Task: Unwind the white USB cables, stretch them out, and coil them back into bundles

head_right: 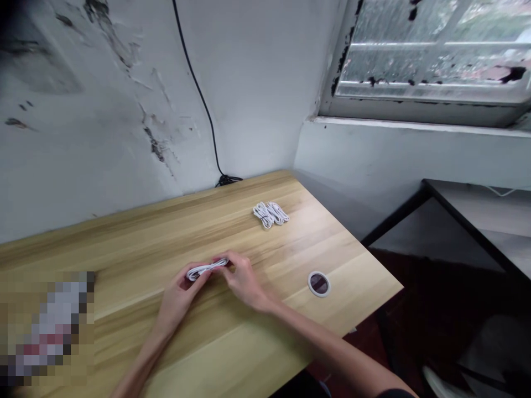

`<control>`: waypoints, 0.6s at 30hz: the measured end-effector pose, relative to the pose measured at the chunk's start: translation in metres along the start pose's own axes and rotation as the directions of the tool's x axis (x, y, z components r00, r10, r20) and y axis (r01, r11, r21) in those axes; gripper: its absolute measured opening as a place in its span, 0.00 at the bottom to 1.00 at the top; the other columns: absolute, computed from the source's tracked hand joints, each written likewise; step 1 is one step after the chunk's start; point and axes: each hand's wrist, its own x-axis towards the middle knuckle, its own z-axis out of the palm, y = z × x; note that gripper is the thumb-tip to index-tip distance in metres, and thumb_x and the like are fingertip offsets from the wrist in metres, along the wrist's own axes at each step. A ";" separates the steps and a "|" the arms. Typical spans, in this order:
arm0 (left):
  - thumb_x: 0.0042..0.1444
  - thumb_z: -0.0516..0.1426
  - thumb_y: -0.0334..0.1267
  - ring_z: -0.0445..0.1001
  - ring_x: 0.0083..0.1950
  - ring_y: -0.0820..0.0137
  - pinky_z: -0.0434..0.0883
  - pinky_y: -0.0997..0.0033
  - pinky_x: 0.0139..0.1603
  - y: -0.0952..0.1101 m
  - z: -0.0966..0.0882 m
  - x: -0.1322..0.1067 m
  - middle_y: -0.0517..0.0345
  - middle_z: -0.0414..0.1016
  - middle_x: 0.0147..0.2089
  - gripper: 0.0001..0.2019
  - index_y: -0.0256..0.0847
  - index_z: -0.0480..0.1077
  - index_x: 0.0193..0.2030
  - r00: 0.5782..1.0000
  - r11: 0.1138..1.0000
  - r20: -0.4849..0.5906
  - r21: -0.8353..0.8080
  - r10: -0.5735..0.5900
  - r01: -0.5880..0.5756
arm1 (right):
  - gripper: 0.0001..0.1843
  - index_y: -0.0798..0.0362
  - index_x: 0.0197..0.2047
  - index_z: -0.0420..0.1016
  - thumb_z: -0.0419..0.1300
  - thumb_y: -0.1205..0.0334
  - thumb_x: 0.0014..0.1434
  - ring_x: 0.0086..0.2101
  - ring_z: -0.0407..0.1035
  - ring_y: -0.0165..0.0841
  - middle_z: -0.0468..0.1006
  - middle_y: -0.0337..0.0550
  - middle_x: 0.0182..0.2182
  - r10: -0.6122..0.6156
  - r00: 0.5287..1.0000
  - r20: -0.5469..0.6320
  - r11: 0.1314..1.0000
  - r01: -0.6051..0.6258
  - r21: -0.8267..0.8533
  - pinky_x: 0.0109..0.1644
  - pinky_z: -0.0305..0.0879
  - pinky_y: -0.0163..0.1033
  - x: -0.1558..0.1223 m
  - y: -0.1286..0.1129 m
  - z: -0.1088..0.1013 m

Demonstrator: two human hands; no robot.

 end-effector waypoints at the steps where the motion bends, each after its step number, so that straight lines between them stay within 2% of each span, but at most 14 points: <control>1: 0.55 0.62 0.52 0.77 0.43 0.64 0.73 0.69 0.45 0.000 0.000 0.000 0.53 0.80 0.43 0.17 0.41 0.76 0.43 1.000 1.000 0.000 0.001 -0.001 0.001 | 0.07 0.51 0.44 0.78 0.61 0.64 0.64 0.40 0.76 0.34 0.82 0.43 0.40 -0.009 1.000 0.003 1.000 0.009 -0.007 0.46 0.72 0.39 0.000 0.000 0.000; 11: 0.56 0.62 0.48 0.76 0.38 0.67 0.71 0.72 0.39 -0.003 -0.001 -0.005 0.56 0.79 0.37 0.13 0.41 0.76 0.39 0.999 0.997 -0.010 0.069 0.043 -0.043 | 0.09 0.52 0.39 0.78 0.59 0.74 0.61 0.37 0.76 0.34 0.81 0.43 0.36 -0.023 0.999 0.043 0.999 0.024 -0.034 0.42 0.71 0.38 -0.002 -0.001 0.000; 18: 0.55 0.63 0.47 0.76 0.36 0.68 0.71 0.73 0.37 -0.002 0.000 -0.006 0.57 0.78 0.35 0.12 0.41 0.75 0.38 0.998 0.997 -0.025 0.057 0.052 -0.051 | 0.10 0.51 0.39 0.78 0.58 0.73 0.62 0.35 0.75 0.33 0.81 0.42 0.35 -0.027 0.998 0.056 0.999 0.029 -0.042 0.41 0.72 0.37 -0.003 -0.001 0.001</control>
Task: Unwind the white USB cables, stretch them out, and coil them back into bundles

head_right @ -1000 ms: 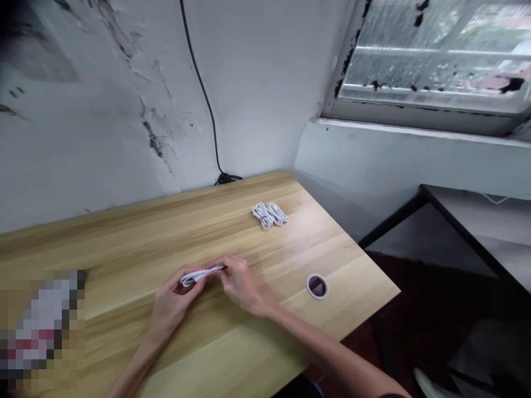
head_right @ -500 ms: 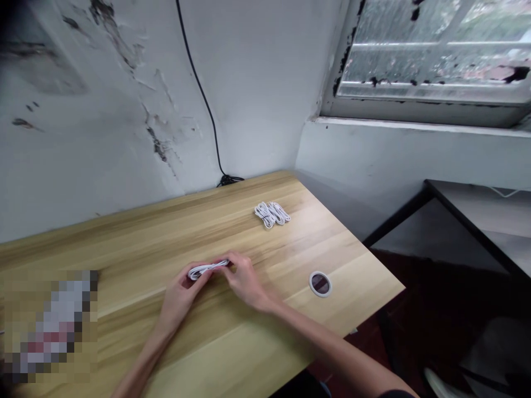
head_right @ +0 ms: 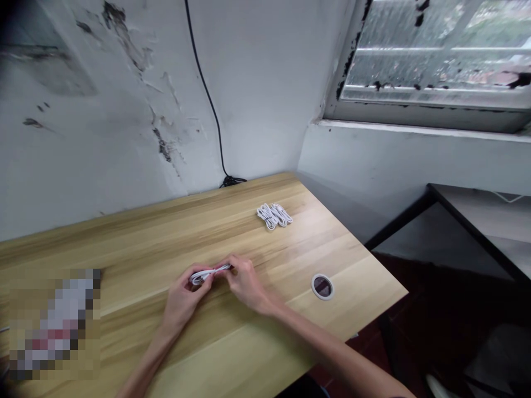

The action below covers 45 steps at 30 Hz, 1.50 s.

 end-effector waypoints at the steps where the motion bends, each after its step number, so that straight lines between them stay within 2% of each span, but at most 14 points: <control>1: 0.55 0.62 0.47 0.76 0.37 0.67 0.71 0.73 0.38 0.000 0.000 0.000 0.57 0.78 0.36 0.12 0.41 0.75 0.38 1.000 1.000 0.001 -0.007 -0.004 0.004 | 0.09 0.51 0.40 0.78 0.58 0.72 0.62 0.36 0.75 0.33 0.81 0.43 0.36 -0.003 1.000 0.001 1.000 0.003 0.005 0.42 0.72 0.37 0.000 -0.001 0.000; 10: 0.57 0.62 0.46 0.75 0.39 0.67 0.70 0.73 0.41 -0.003 -0.002 0.000 0.57 0.79 0.39 0.11 0.41 0.75 0.41 1.000 0.998 0.017 -0.054 -0.025 0.026 | 0.06 0.50 0.43 0.77 0.61 0.63 0.63 0.40 0.75 0.35 0.81 0.43 0.39 0.051 0.998 -0.020 0.996 -0.049 0.073 0.45 0.70 0.39 0.001 0.000 0.001; 15: 0.55 0.62 0.46 0.75 0.36 0.68 0.70 0.73 0.38 -0.002 -0.002 0.001 0.58 0.78 0.35 0.11 0.41 0.75 0.38 0.999 0.998 0.018 -0.043 -0.037 0.038 | 0.04 0.50 0.40 0.78 0.61 0.63 0.63 0.38 0.75 0.35 0.81 0.43 0.37 0.044 0.999 0.009 0.997 -0.044 0.060 0.44 0.70 0.39 0.000 -0.001 0.000; 18: 0.55 0.62 0.46 0.74 0.35 0.68 0.70 0.73 0.36 -0.004 -0.002 0.002 0.58 0.77 0.34 0.11 0.40 0.74 0.38 0.999 0.999 0.027 -0.035 -0.037 0.038 | 0.04 0.51 0.39 0.78 0.61 0.64 0.64 0.39 0.75 0.35 0.81 0.43 0.37 0.028 0.999 0.022 0.998 -0.029 0.057 0.44 0.70 0.40 0.000 -0.002 -0.001; 22: 0.56 0.62 0.45 0.75 0.37 0.68 0.70 0.73 0.39 -0.005 -0.001 0.004 0.58 0.78 0.37 0.11 0.41 0.75 0.39 0.999 0.998 0.018 -0.053 -0.026 0.027 | 0.05 0.51 0.40 0.78 0.61 0.62 0.64 0.38 0.75 0.35 0.81 0.43 0.37 0.056 0.998 0.011 0.993 -0.057 0.100 0.44 0.69 0.40 0.001 -0.003 -0.001; 25: 0.56 0.62 0.46 0.75 0.39 0.68 0.70 0.72 0.41 -0.005 0.000 0.004 0.57 0.79 0.38 0.12 0.41 0.75 0.40 0.999 0.996 0.001 -0.074 -0.039 0.039 | 0.09 0.51 0.44 0.78 0.62 0.58 0.63 0.40 0.75 0.36 0.80 0.43 0.40 0.111 0.994 0.020 0.982 -0.113 0.153 0.46 0.70 0.40 0.001 -0.002 -0.001; 29: 0.55 0.62 0.48 0.74 0.38 0.67 0.69 0.72 0.40 -0.009 0.000 0.005 0.56 0.78 0.37 0.14 0.40 0.75 0.41 0.992 0.995 -0.095 -0.070 -0.079 0.072 | 0.19 0.51 0.53 0.73 0.63 0.52 0.61 0.43 0.74 0.36 0.79 0.46 0.44 0.212 0.977 0.014 0.946 -0.209 0.248 0.49 0.70 0.42 0.003 0.003 -0.001; 32: 0.55 0.62 0.50 0.73 0.38 0.67 0.69 0.71 0.41 -0.015 -0.002 0.006 0.55 0.78 0.37 0.16 0.39 0.75 0.41 0.979 0.995 -0.184 -0.055 -0.088 0.079 | 0.18 0.51 0.51 0.74 0.59 0.49 0.63 0.45 0.73 0.38 0.78 0.48 0.46 0.274 0.961 -0.045 0.915 -0.246 0.320 0.51 0.69 0.44 0.004 0.007 -0.001; 37: 0.54 0.62 0.51 0.74 0.39 0.66 0.69 0.71 0.41 -0.023 -0.002 0.009 0.55 0.78 0.38 0.17 0.39 0.76 0.42 0.977 0.996 -0.195 -0.057 -0.084 0.074 | 0.19 0.51 0.47 0.74 0.57 0.46 0.63 0.39 0.73 0.37 0.78 0.47 0.41 0.352 0.930 -0.105 0.879 -0.290 0.378 0.47 0.70 0.43 0.004 0.004 -0.002; 41: 0.54 0.62 0.51 0.74 0.39 0.66 0.70 0.70 0.42 -0.026 -0.004 0.012 0.54 0.78 0.39 0.17 0.39 0.75 0.43 0.965 0.997 -0.253 -0.048 -0.068 0.058 | 0.19 0.52 0.46 0.74 0.57 0.45 0.63 0.35 0.71 0.36 0.77 0.45 0.37 0.360 0.927 -0.103 0.875 -0.297 0.383 0.43 0.69 0.41 0.005 0.001 -0.003; 45: 0.53 0.62 0.50 0.74 0.37 0.67 0.70 0.70 0.39 -0.030 -0.014 0.025 0.56 0.77 0.36 0.16 0.39 0.72 0.39 0.932 0.997 -0.363 0.060 -0.020 0.045 | 0.19 0.53 0.43 0.73 0.56 0.45 0.63 0.32 0.68 0.34 0.74 0.43 0.33 0.346 0.933 -0.097 0.881 -0.287 0.377 0.39 0.66 0.39 0.005 0.001 -0.001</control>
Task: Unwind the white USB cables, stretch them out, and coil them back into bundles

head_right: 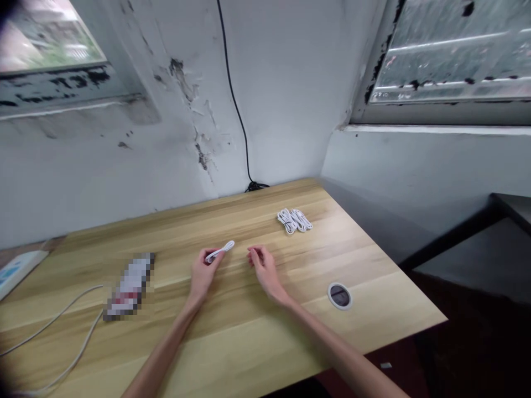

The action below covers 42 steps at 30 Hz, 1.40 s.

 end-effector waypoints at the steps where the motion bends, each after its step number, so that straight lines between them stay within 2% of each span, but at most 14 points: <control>1: 0.53 0.62 0.50 0.73 0.36 0.67 0.69 0.70 0.39 -0.002 -0.001 0.006 0.57 0.76 0.35 0.15 0.40 0.71 0.38 0.999 1.000 -0.034 0.024 0.011 -0.010 | 0.19 0.53 0.42 0.73 0.56 0.45 0.63 0.32 0.68 0.34 0.74 0.43 0.32 -0.005 1.000 0.005 1.000 0.005 0.001 0.38 0.66 0.39 0.000 0.001 0.000; 7: 0.52 0.61 0.47 0.69 0.34 0.68 0.69 0.67 0.41 -0.017 -0.004 0.049 0.60 0.69 0.33 0.13 0.41 0.64 0.34 0.973 0.985 -0.212 0.159 0.093 -0.060 | 0.20 0.52 0.41 0.71 0.57 0.42 0.62 0.31 0.68 0.35 0.73 0.43 0.31 -0.007 1.000 0.022 0.998 0.006 0.059 0.37 0.66 0.40 0.002 0.010 0.002; 11: 0.46 0.65 0.45 0.69 0.40 0.65 0.70 0.59 0.47 -0.026 -0.003 0.061 0.57 0.67 0.39 0.17 0.41 0.66 0.37 0.963 0.964 -0.228 0.252 0.145 -0.086 | 0.21 0.52 0.42 0.71 0.56 0.41 0.62 0.31 0.68 0.36 0.73 0.43 0.31 -0.017 0.999 0.036 0.998 0.015 0.067 0.35 0.66 0.41 0.004 0.019 0.001; 14: 0.43 0.67 0.45 0.70 0.48 0.60 0.69 0.53 0.53 -0.028 -0.004 0.060 0.52 0.66 0.46 0.24 0.41 0.68 0.46 0.963 0.948 -0.199 0.297 0.180 -0.116 | 0.21 0.51 0.42 0.72 0.56 0.41 0.62 0.30 0.69 0.37 0.74 0.44 0.31 -0.016 0.999 0.033 0.997 0.014 0.070 0.35 0.68 0.42 0.005 0.022 0.001; 18: 0.51 0.63 0.41 0.66 0.61 0.56 0.63 0.49 0.64 -0.026 -0.005 0.055 0.46 0.66 0.56 0.26 0.41 0.64 0.57 0.952 0.909 -0.140 0.364 0.271 -0.205 | 0.20 0.51 0.42 0.72 0.57 0.42 0.62 0.30 0.69 0.37 0.74 0.44 0.31 -0.029 0.999 0.030 0.997 0.027 0.072 0.35 0.68 0.42 0.004 0.020 0.000; 21: 0.58 0.57 0.38 0.56 0.71 0.54 0.58 0.48 0.69 -0.023 -0.001 0.050 0.39 0.58 0.67 0.28 0.40 0.57 0.65 0.944 0.856 -0.044 0.437 0.328 -0.277 | 0.19 0.51 0.42 0.72 0.57 0.43 0.62 0.30 0.69 0.37 0.74 0.44 0.31 -0.027 0.999 0.035 0.998 0.025 0.064 0.35 0.68 0.42 0.003 0.019 -0.001; 23: 0.62 0.53 0.37 0.50 0.74 0.53 0.56 0.46 0.70 -0.023 0.004 0.045 0.38 0.51 0.72 0.26 0.39 0.55 0.67 0.939 0.803 0.016 0.513 0.344 -0.303 | 0.20 0.51 0.42 0.72 0.57 0.42 0.62 0.31 0.70 0.37 0.74 0.43 0.30 -0.025 0.999 0.039 0.998 0.023 0.055 0.36 0.68 0.42 0.002 0.019 -0.001; 26: 0.65 0.48 0.36 0.51 0.74 0.51 0.57 0.45 0.69 -0.026 0.008 0.040 0.36 0.50 0.73 0.23 0.37 0.57 0.67 0.946 0.765 0.043 0.577 0.320 -0.286 | 0.21 0.52 0.42 0.72 0.57 0.41 0.62 0.31 0.70 0.37 0.74 0.43 0.30 -0.027 0.999 0.042 0.999 0.025 0.036 0.36 0.68 0.42 0.001 0.019 -0.002; 30: 0.66 0.44 0.33 0.55 0.72 0.53 0.59 0.46 0.69 -0.030 0.008 0.040 0.34 0.56 0.70 0.24 0.33 0.55 0.68 0.956 0.777 0.036 0.573 0.292 -0.260 | 0.22 0.52 0.42 0.72 0.56 0.40 0.61 0.30 0.70 0.37 0.75 0.43 0.30 -0.026 0.998 0.053 1.000 0.026 -0.004 0.34 0.67 0.42 0.000 0.018 -0.002; 34: 0.66 0.41 0.31 0.55 0.73 0.54 0.59 0.46 0.70 -0.031 0.006 0.041 0.34 0.56 0.71 0.25 0.32 0.55 0.69 0.956 0.790 0.034 0.556 0.290 -0.260 | 0.22 0.52 0.41 0.72 0.57 0.40 0.61 0.29 0.69 0.36 0.75 0.44 0.30 -0.036 0.998 0.059 0.999 0.038 -0.023 0.33 0.67 0.42 -0.001 0.016 -0.002; 37: 0.67 0.43 0.33 0.51 0.74 0.52 0.59 0.44 0.70 -0.028 0.006 0.039 0.33 0.51 0.73 0.27 0.32 0.50 0.71 0.956 0.791 0.021 0.556 0.294 -0.256 | 0.22 0.52 0.41 0.72 0.57 0.40 0.61 0.29 0.69 0.36 0.74 0.43 0.29 -0.034 0.998 0.052 0.999 0.035 -0.014 0.33 0.67 0.42 -0.001 0.014 -0.002; 40: 0.67 0.47 0.39 0.42 0.76 0.48 0.55 0.39 0.70 -0.019 0.006 0.029 0.33 0.42 0.76 0.31 0.33 0.43 0.74 0.936 0.755 -0.013 0.596 0.351 -0.274 | 0.23 0.51 0.41 0.72 0.58 0.39 0.60 0.29 0.70 0.37 0.75 0.43 0.29 -0.026 0.998 0.052 1.000 0.026 -0.001 0.33 0.67 0.42 0.000 0.013 -0.002; 42: 0.67 0.48 0.40 0.39 0.77 0.49 0.54 0.39 0.71 -0.009 0.003 0.016 0.36 0.40 0.76 0.32 0.34 0.42 0.74 0.908 0.705 0.050 0.613 0.417 -0.358 | 0.23 0.51 0.40 0.72 0.58 0.38 0.60 0.28 0.70 0.36 0.75 0.42 0.28 -0.024 0.998 0.051 1.000 0.024 -0.003 0.33 0.67 0.42 0.001 0.013 -0.003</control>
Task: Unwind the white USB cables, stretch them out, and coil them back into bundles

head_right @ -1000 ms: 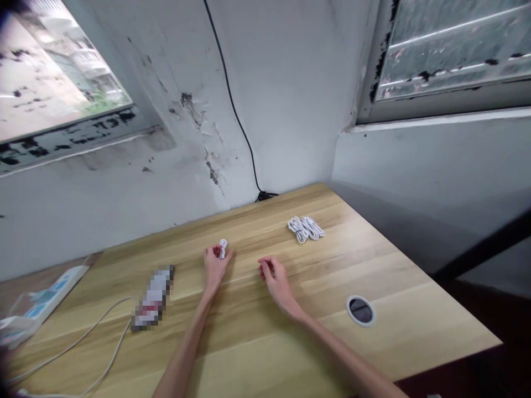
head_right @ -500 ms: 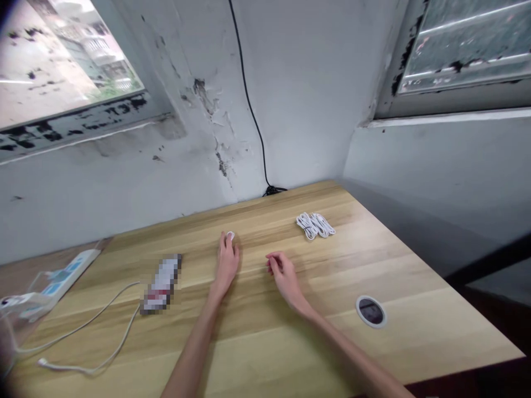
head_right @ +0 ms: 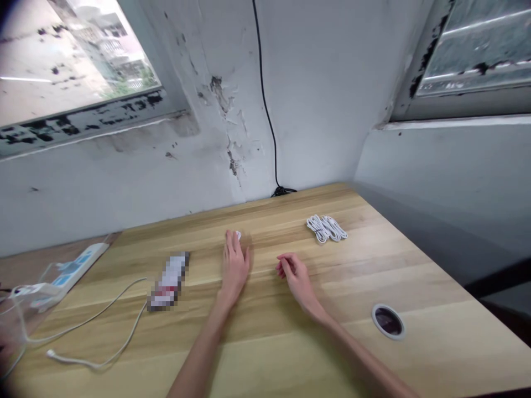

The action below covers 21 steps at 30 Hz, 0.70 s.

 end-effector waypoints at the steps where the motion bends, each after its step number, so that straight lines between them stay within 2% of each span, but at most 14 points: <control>1: 0.67 0.48 0.39 0.39 0.77 0.51 0.54 0.41 0.71 0.005 -0.006 -0.005 0.38 0.40 0.76 0.31 0.35 0.44 0.74 0.996 0.997 0.046 -0.005 0.075 -0.075 | 0.23 0.51 0.40 0.72 0.58 0.38 0.60 0.28 0.69 0.36 0.74 0.42 0.28 0.000 1.000 -0.001 1.000 0.000 -0.003 0.33 0.67 0.42 0.000 0.000 0.000; 2: 0.68 0.47 0.38 0.41 0.77 0.53 0.55 0.43 0.72 0.009 -0.012 -0.010 0.39 0.42 0.76 0.29 0.36 0.47 0.73 0.984 0.989 0.102 -0.023 0.149 -0.147 | 0.23 0.51 0.40 0.72 0.58 0.38 0.60 0.28 0.69 0.36 0.74 0.42 0.27 -0.002 1.000 -0.001 1.000 0.002 -0.008 0.32 0.67 0.42 0.000 0.000 -0.001; 4: 0.68 0.47 0.36 0.49 0.75 0.57 0.59 0.49 0.71 0.015 -0.023 -0.019 0.42 0.52 0.74 0.25 0.38 0.53 0.71 0.918 0.950 0.247 -0.107 0.311 -0.294 | 0.22 0.51 0.40 0.72 0.59 0.39 0.60 0.28 0.69 0.36 0.74 0.42 0.27 -0.008 1.000 0.003 1.000 0.008 -0.018 0.33 0.67 0.42 0.000 0.001 -0.001; 6: 0.68 0.47 0.35 0.58 0.72 0.61 0.63 0.53 0.69 0.018 -0.030 -0.025 0.45 0.61 0.70 0.21 0.41 0.59 0.67 0.847 0.911 0.335 -0.188 0.412 -0.368 | 0.22 0.51 0.40 0.72 0.58 0.39 0.60 0.28 0.69 0.36 0.74 0.43 0.28 -0.013 1.000 0.013 0.999 0.013 -0.032 0.33 0.67 0.42 0.000 0.002 -0.001; 7: 0.68 0.47 0.35 0.60 0.71 0.62 0.64 0.54 0.68 0.019 -0.031 -0.026 0.46 0.64 0.68 0.20 0.42 0.61 0.66 0.833 0.904 0.353 -0.207 0.426 -0.375 | 0.22 0.51 0.40 0.73 0.58 0.39 0.60 0.28 0.69 0.36 0.74 0.43 0.28 -0.015 1.000 0.015 0.999 0.015 -0.037 0.33 0.67 0.42 -0.001 0.003 -0.001; 11: 0.68 0.48 0.35 0.63 0.69 0.62 0.65 0.54 0.68 0.019 -0.029 -0.026 0.45 0.66 0.67 0.19 0.40 0.63 0.64 0.855 0.922 0.348 -0.190 0.384 -0.337 | 0.22 0.51 0.41 0.73 0.58 0.39 0.60 0.27 0.69 0.36 0.75 0.43 0.29 -0.019 1.000 0.022 0.998 0.020 -0.057 0.32 0.68 0.42 -0.003 0.005 -0.001; 16: 0.68 0.48 0.35 0.62 0.70 0.63 0.64 0.57 0.68 0.019 -0.028 -0.027 0.45 0.66 0.67 0.19 0.39 0.63 0.64 0.851 0.921 0.354 -0.180 0.389 -0.346 | 0.20 0.51 0.44 0.72 0.55 0.42 0.64 0.30 0.71 0.38 0.76 0.46 0.31 -0.072 0.997 0.022 0.981 0.075 -0.180 0.36 0.70 0.44 -0.003 0.012 -0.006; 19: 0.68 0.48 0.35 0.62 0.70 0.63 0.64 0.58 0.69 0.018 -0.030 -0.028 0.45 0.66 0.67 0.18 0.38 0.64 0.63 0.850 0.919 0.350 -0.180 0.393 -0.351 | 0.19 0.51 0.49 0.70 0.52 0.45 0.66 0.35 0.72 0.40 0.76 0.49 0.37 -0.171 0.985 -0.020 0.922 0.153 -0.355 0.40 0.71 0.46 -0.004 0.014 -0.010; 21: 0.68 0.47 0.35 0.62 0.70 0.64 0.63 0.58 0.69 0.017 -0.030 -0.029 0.45 0.66 0.67 0.18 0.38 0.64 0.63 0.853 0.920 0.346 -0.180 0.390 -0.348 | 0.17 0.51 0.51 0.69 0.51 0.49 0.68 0.38 0.72 0.41 0.76 0.51 0.41 -0.273 0.962 -0.003 0.838 0.236 -0.492 0.42 0.70 0.46 -0.003 0.013 -0.013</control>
